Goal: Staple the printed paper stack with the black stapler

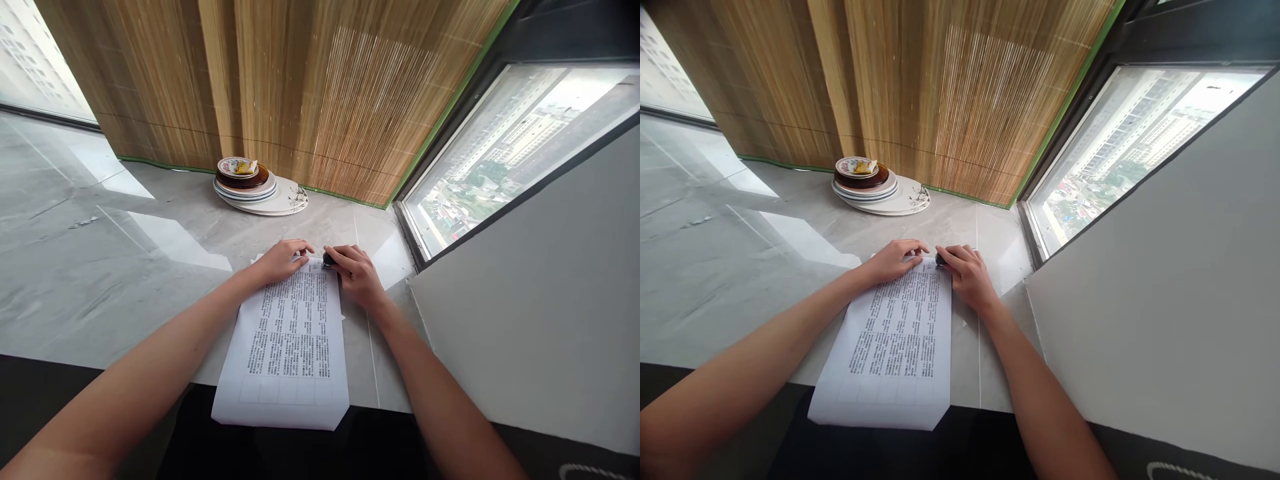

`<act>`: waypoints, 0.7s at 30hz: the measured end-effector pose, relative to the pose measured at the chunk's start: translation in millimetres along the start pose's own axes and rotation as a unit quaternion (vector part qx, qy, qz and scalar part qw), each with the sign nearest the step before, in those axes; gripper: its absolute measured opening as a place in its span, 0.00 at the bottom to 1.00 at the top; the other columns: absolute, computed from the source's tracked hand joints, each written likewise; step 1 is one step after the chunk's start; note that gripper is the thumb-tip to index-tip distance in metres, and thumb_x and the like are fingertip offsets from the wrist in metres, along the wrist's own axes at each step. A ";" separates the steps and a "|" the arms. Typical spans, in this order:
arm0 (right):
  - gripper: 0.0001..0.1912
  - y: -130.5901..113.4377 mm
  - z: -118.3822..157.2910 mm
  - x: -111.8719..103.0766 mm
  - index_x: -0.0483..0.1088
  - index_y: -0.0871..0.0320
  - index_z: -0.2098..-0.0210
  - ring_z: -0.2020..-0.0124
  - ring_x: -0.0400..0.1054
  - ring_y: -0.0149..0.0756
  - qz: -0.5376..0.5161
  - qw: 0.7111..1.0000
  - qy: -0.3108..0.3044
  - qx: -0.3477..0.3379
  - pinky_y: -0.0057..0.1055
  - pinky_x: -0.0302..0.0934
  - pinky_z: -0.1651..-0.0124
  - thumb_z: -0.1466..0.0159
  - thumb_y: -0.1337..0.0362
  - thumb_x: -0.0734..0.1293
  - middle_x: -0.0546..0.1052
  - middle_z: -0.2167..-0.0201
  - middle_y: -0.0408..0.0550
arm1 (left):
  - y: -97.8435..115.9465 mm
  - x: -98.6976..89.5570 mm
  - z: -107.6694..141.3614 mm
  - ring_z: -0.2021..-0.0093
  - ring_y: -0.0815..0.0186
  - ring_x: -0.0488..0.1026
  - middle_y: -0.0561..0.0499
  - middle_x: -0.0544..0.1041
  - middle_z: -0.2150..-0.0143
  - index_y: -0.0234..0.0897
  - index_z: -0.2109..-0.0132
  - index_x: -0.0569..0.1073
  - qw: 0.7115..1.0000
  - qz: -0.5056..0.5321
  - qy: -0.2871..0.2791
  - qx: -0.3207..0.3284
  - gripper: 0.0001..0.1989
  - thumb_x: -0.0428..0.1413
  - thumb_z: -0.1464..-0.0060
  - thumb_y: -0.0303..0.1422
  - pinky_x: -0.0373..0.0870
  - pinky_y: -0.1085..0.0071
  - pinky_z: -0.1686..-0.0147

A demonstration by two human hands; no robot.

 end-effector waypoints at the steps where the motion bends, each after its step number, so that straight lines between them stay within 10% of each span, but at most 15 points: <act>1: 0.29 0.2 -0.1 0.5 0.67 0.39 0.31 0.48 0.69 0.47 0.005 1.000 0.000 0.001 0.47 0.64 0.45 0.27 0.70 0.61 0.78 0.44 0.46 | 0.0 0.0 0.0 0.55 0.59 0.78 0.47 0.81 0.55 0.37 0.49 0.78 1.000 0.001 0.000 -0.001 0.12 0.54 0.37 0.29 0.73 0.60 0.49; 21: 0.26 -4.8 -0.5 1.9 0.71 0.45 0.34 0.49 0.69 0.45 0.049 0.999 0.000 0.008 0.44 0.61 0.49 0.27 0.70 0.61 0.80 0.47 0.48 | -0.8 1.3 -1.3 0.56 0.60 0.78 0.47 0.81 0.56 0.36 0.50 0.79 1.000 0.004 0.001 -0.022 0.12 0.55 0.38 0.29 0.71 0.62 0.51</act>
Point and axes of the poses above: each hand's wrist, its own z-axis away from the middle knuckle, its own x-axis out of the palm, y = z × x, the point moved 7 cm from there along -z, towards the middle knuckle
